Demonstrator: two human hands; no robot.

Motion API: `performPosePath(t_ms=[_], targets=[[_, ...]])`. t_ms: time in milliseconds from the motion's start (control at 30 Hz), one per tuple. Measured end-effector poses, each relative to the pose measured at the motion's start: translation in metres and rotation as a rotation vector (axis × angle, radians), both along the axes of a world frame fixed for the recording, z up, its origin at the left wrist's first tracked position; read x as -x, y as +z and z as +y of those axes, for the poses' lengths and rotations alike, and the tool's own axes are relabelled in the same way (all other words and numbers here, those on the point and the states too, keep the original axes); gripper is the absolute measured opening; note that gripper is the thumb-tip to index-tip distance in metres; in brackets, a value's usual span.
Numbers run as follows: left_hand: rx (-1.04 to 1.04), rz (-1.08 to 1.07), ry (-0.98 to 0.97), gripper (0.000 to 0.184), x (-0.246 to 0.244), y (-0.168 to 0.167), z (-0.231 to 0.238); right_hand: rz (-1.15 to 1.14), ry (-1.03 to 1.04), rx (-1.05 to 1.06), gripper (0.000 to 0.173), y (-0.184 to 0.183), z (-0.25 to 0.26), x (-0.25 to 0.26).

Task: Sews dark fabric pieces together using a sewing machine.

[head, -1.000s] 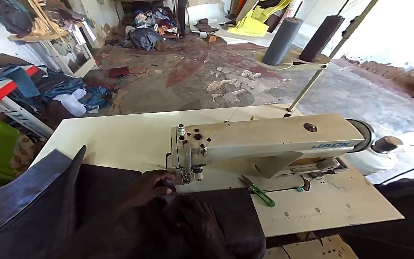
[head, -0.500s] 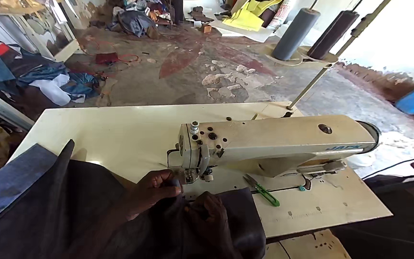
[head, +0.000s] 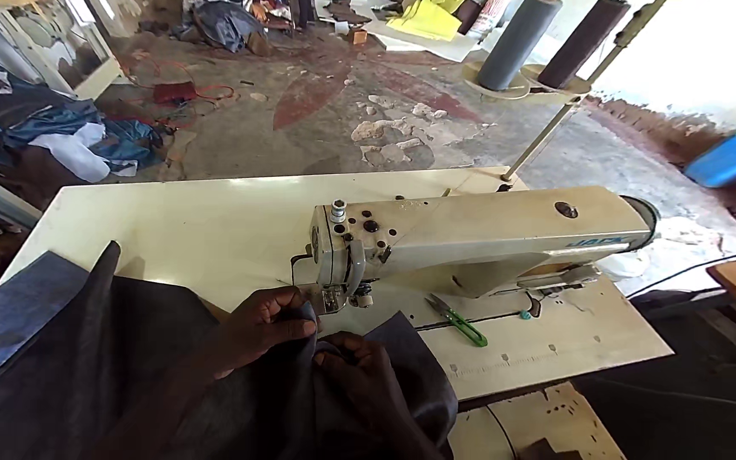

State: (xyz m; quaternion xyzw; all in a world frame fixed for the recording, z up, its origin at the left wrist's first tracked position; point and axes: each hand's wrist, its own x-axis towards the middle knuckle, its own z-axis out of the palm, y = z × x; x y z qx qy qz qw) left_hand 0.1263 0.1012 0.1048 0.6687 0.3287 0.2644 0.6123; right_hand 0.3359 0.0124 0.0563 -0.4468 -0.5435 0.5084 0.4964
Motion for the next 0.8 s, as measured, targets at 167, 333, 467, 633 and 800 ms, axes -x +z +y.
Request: performPosePath(t_ms=[167,333,467,633,800], targets=[[-0.038,0.042,0.024,0.012,-0.004,0.001,-0.001,-0.010,-0.001,-0.026,0.021,0.005,-0.004,0.002],[-0.126,0.109,-0.027,0.010,-0.007,0.006,0.002,-0.123,-0.085,-0.009,0.016,0.009,-0.007,0.009],[-0.100,0.161,-0.089,0.022,-0.009,0.002,0.008,-0.076,0.035,0.136,0.017,0.011,-0.006,0.001],[-0.205,0.354,-0.120,0.011,-0.024,-0.034,0.022,-0.442,0.125,0.251,0.026,0.001,0.011,-0.014],[-0.192,0.433,-0.132,0.009,-0.039,-0.036,0.029,-0.790,0.242,0.317,0.029,0.010,0.026,-0.021]])
